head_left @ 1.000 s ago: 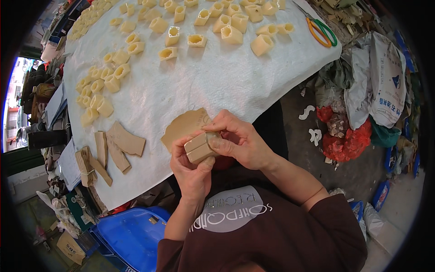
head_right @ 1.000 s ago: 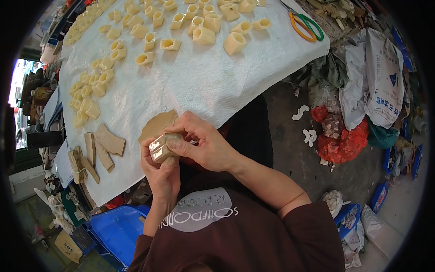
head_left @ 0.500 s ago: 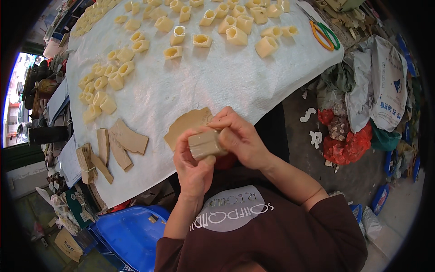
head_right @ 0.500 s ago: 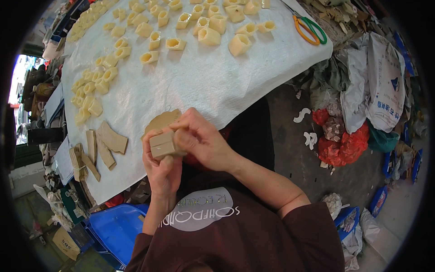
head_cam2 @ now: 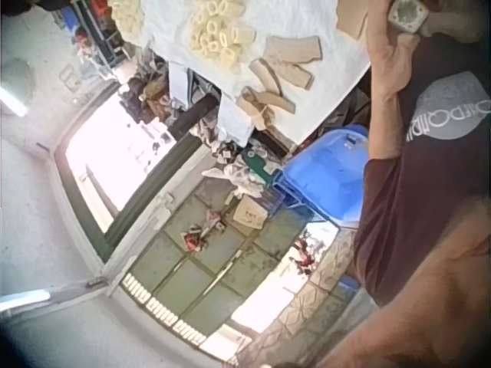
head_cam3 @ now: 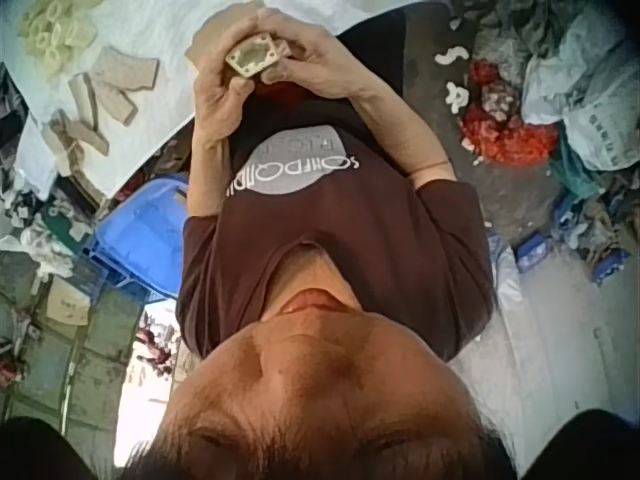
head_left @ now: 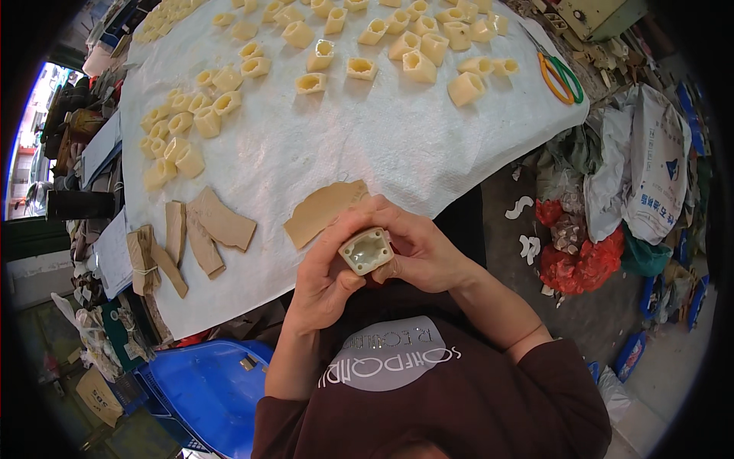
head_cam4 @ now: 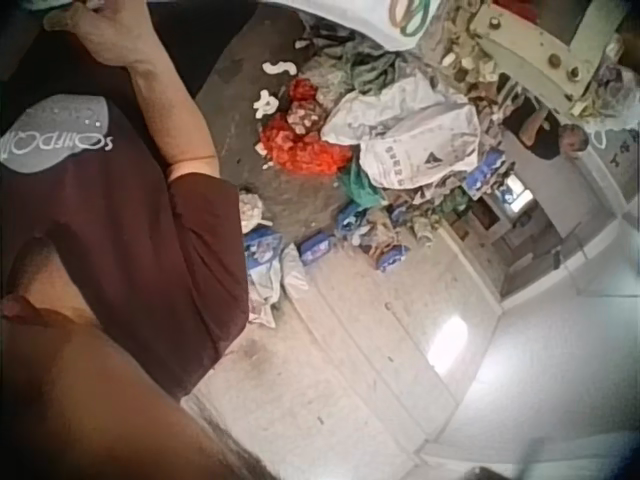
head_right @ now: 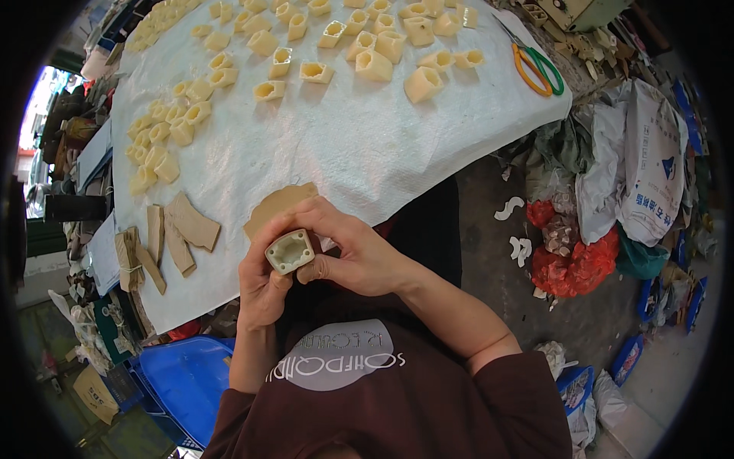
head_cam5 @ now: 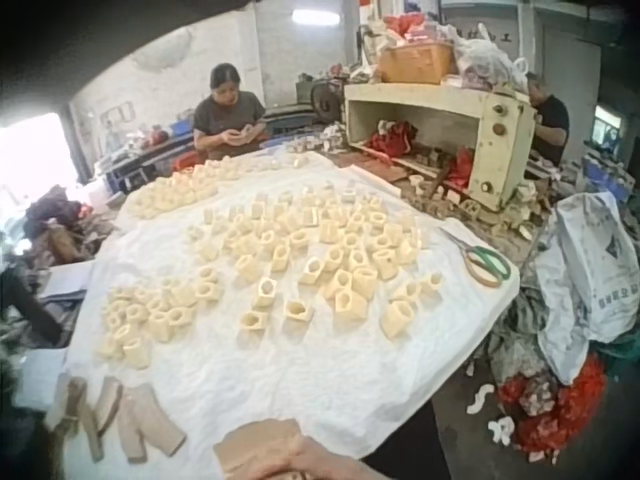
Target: The person smooths the edges of small, hollow, yellow plastic components using a piece of sandpaper. They pick up each component from a white cloth-covered table, rub the sandpaper against the edges, and place the finished item back on the table. The process is repeated for multiple units.
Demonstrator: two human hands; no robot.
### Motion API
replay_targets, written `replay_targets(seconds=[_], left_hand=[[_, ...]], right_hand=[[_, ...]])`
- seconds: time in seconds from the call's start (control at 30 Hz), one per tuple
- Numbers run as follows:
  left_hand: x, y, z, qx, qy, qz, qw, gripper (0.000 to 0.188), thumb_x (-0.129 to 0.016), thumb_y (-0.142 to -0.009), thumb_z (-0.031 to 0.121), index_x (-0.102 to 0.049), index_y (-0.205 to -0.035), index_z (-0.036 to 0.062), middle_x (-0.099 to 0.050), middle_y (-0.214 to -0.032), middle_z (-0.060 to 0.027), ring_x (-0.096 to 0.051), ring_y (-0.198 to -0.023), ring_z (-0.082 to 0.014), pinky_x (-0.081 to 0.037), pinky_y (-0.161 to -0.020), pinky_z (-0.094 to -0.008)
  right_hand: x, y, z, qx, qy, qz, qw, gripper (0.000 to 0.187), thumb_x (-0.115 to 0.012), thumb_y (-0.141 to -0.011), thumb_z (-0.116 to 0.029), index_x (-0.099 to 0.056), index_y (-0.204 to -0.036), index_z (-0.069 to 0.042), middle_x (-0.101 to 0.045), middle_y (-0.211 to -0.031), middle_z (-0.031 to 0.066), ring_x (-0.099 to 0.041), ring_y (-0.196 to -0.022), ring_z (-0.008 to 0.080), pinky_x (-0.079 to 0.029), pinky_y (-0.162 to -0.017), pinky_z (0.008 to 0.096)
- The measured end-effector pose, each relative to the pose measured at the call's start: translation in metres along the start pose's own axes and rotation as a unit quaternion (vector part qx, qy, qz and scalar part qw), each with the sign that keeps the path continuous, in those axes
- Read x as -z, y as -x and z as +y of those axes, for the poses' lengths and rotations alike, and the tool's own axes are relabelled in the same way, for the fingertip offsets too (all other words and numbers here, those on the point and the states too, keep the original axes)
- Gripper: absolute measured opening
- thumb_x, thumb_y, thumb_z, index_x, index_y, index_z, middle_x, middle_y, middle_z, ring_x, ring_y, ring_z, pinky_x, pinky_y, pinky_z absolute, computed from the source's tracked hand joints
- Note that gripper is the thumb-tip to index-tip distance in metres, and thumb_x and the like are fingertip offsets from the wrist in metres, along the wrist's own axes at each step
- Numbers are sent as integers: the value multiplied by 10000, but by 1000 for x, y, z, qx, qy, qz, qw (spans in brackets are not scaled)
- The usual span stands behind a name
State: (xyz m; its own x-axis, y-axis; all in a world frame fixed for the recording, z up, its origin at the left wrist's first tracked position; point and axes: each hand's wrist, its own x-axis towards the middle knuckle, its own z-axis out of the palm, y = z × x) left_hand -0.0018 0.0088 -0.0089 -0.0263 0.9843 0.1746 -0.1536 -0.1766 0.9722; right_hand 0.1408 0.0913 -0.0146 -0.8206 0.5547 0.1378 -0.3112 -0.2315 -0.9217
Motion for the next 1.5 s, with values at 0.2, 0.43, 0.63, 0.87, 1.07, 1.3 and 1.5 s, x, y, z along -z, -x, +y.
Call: replay_targets(seconds=[0.2,0.43,0.63,0.87,1.07,1.3,1.5], left_hand=[[-8,0,2,9,-20,14,1000,585,-512,-852,446,-433,-1221,-1,-458,-1176,-120,-437,-1087,-212,-326,-933,-336],[-22,-3,-12,-36,33,78,996,408,-540,-814,244,-491,-1135,-3,-479,-1101,-117,-468,-993,-193,-351,-877,-308],[-32,-2,-9,-10,243,153,958,332,-502,-711,95,-525,-1022,-17,-507,-1033,-126,-486,-941,-179,-381,-850,-290],[-37,1,-18,-12,213,214,953,254,-475,-745,174,-501,-934,6,-520,-894,-96,-503,-844,-178,-412,-782,-307],[-40,-1,-17,-7,162,214,963,227,-440,-827,220,-495,-904,13,-513,-861,-82,-504,-842,-178,-410,-789,-306],[-31,1,-7,53,332,194,922,375,-307,-928,324,-531,-913,24,-557,-932,-107,-531,-928,-223,-428,-847,-349],[-30,3,-7,73,271,218,935,239,-424,-896,239,-526,-967,35,-533,-1020,-95,-536,-919,-200,-437,-842,-343]], right_hand=[[-14,1,-1,6,-19,49,999,287,-521,-834,-128,-484,-1102,-31,-425,-1005,41,-432,-937,131,-368,-817,259],[-22,3,3,30,37,115,992,256,-450,-853,-143,-465,-1073,-13,-429,-1037,55,-423,-952,132,-350,-849,270],[-10,-1,10,48,-70,46,995,275,-481,-855,-171,-489,-1084,-19,-447,-1075,68,-423,-976,167,-332,-878,298],[-9,4,15,73,48,41,995,259,-490,-857,-146,-516,-1074,-7,-441,-1112,90,-449,-1009,159,-365,-872,297],[-16,4,23,78,45,96,991,218,-538,-827,-122,-532,-1028,-37,-464,-981,64,-450,-908,141,-365,-804,260],[-6,6,17,61,35,25,997,400,-611,-807,-226,-510,-1138,-28,-461,-1133,92,-422,-1044,211,-336,-908,317],[-7,4,18,126,198,6,972,479,-595,-810,-301,-490,-1176,-9,-464,-1158,121,-406,-1070,270,-332,-921,356]])
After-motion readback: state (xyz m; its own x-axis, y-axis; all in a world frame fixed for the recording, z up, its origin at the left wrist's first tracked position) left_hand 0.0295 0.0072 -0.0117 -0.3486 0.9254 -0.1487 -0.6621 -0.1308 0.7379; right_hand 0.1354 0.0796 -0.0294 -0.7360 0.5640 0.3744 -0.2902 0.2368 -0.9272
